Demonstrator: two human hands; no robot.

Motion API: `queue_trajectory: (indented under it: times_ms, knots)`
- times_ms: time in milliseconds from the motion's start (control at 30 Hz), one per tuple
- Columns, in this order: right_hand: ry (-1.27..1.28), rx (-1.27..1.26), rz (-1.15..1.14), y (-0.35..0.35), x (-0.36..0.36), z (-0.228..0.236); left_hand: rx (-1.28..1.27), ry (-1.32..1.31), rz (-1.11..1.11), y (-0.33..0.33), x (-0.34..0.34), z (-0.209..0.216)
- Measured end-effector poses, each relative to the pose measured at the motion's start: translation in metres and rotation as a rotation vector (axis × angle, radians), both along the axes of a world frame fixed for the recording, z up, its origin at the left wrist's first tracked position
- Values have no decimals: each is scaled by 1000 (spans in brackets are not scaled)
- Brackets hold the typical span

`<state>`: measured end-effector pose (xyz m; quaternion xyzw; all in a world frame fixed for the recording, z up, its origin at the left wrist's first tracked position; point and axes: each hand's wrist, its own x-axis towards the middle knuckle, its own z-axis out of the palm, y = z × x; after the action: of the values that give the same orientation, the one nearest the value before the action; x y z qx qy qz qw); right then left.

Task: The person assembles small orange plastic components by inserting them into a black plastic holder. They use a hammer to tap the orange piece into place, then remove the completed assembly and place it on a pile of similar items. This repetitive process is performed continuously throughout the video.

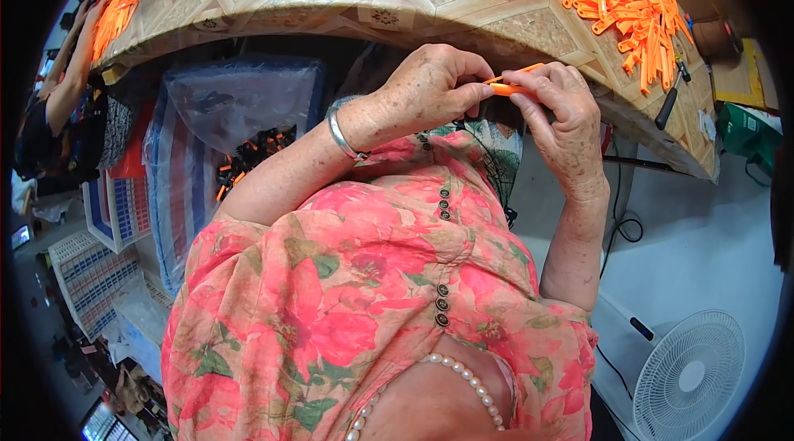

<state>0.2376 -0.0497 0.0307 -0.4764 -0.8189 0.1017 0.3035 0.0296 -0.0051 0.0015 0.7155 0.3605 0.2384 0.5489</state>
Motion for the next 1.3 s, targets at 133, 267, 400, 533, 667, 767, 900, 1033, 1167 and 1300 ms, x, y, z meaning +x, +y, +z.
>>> queue_trajectory:
  times_ms: [133, 267, 400, 533, 667, 767, 900, 1033, 1167, 1300]
  knots:
    - [-95, 111, 6, -6, -3, 6, -61, -7, -18, -1, 0, 4]
    - [-159, 105, 18, -12, -2, -1, -111, 25, -71, 0, -2, 8]
    - [-228, 142, 52, -13, -3, 5, -92, 58, -139, 1, -4, 10]
    - [-186, 152, 83, -11, 6, 3, -139, 26, -232, 3, -8, 13]
    - [-110, 103, 92, -11, 12, 2, -183, 28, -245, 6, -9, 15]
    - [-118, 88, 95, -11, 11, 2, -182, 15, -259, 6, -9, 15]
    - [-173, 99, 99, -12, 9, -1, -149, 30, -264, 6, -8, 11]
    - [-201, 108, 104, -13, 9, -2, -114, 63, -274, 6, -6, 14]
    - [-222, 114, 106, -14, 5, -4, -101, 97, -278, 5, -5, 18]
    - [-246, 133, 105, -16, 3, -7, -43, 98, -286, 5, -5, 12]
